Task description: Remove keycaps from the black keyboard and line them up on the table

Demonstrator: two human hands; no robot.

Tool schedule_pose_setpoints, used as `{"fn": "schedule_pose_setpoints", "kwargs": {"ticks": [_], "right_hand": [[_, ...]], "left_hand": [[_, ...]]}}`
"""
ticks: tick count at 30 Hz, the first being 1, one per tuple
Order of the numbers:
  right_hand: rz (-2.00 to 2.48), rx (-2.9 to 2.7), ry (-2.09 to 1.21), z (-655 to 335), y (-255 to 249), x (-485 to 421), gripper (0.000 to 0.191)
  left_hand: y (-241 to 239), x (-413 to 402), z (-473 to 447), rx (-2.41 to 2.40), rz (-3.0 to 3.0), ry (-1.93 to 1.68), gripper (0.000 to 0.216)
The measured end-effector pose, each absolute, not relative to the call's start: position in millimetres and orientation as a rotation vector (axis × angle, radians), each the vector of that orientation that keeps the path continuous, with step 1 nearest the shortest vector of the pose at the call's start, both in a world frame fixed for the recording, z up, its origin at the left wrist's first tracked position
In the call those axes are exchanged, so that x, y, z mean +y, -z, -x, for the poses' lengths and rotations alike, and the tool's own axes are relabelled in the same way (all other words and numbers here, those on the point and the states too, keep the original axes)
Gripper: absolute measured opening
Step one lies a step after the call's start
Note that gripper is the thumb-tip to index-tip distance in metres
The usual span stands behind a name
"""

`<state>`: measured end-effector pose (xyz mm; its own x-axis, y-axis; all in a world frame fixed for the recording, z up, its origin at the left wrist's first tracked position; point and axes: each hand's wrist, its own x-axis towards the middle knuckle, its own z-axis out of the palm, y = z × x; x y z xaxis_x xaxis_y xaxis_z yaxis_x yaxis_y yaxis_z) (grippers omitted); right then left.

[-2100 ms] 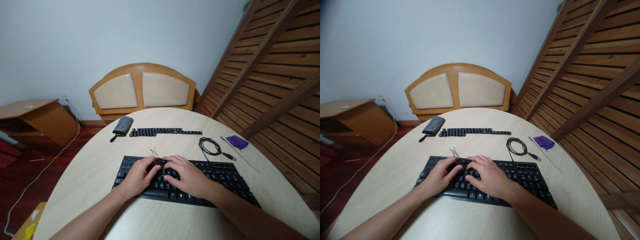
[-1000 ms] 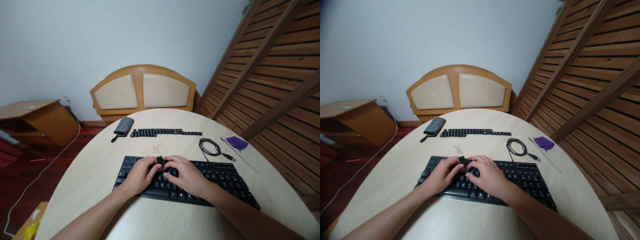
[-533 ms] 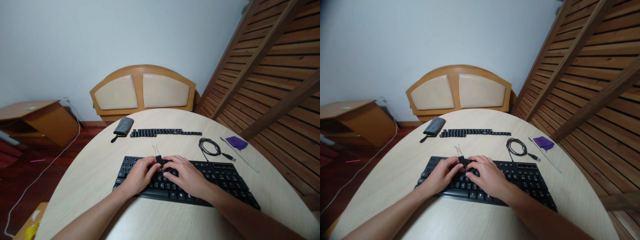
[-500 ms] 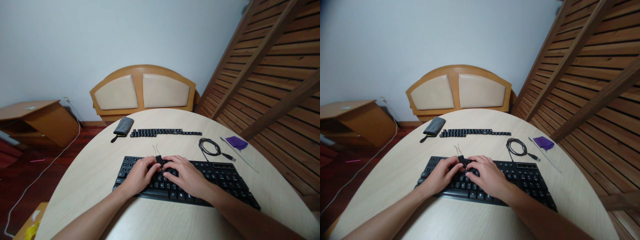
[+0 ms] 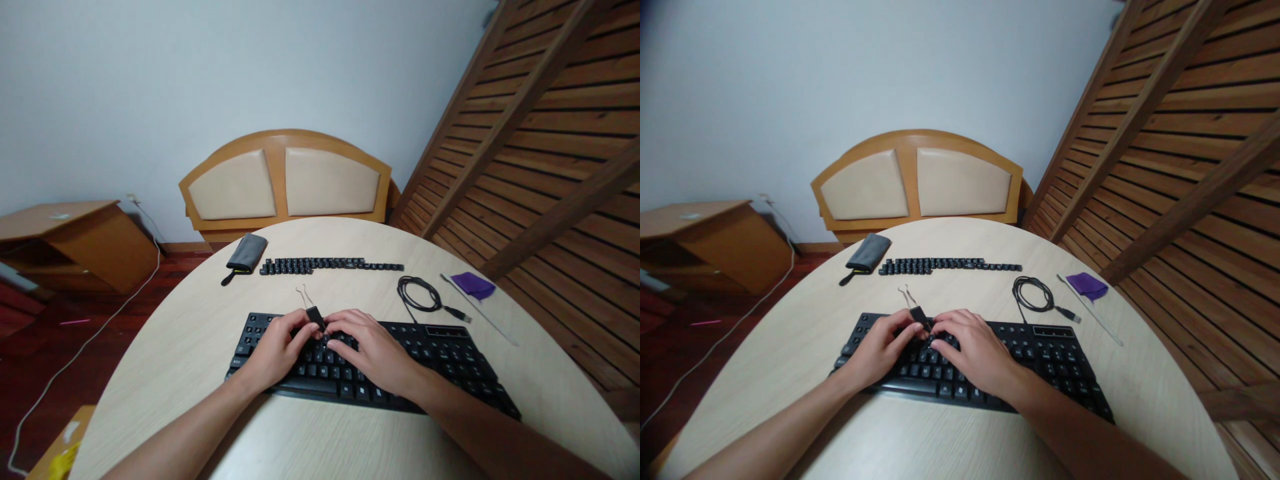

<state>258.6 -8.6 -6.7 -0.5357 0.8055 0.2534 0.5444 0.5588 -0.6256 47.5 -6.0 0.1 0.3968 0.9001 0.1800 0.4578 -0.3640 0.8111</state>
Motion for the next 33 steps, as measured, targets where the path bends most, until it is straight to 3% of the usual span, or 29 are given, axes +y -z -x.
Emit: {"fn": "schedule_pose_setpoints", "kwargs": {"ticks": [6,26,33], "right_hand": [[1.082,-2.197,-0.695,-257.0,5.5,-8.7,0.013],[1.023,-2.154,-0.724,-258.5,13.5,-9.8,0.032],[0.951,-2.218,-0.69,-259.3,10.3,-8.7,0.014]], "left_hand": [[-0.3,-5.8,-46.4,1.171,-1.975,-0.855,0.027],[0.7,-6.0,-45.7,1.153,-2.062,-0.842,0.023],[-0.4,-7.7,-45.0,1.178,-2.063,-0.819,0.023]]}}
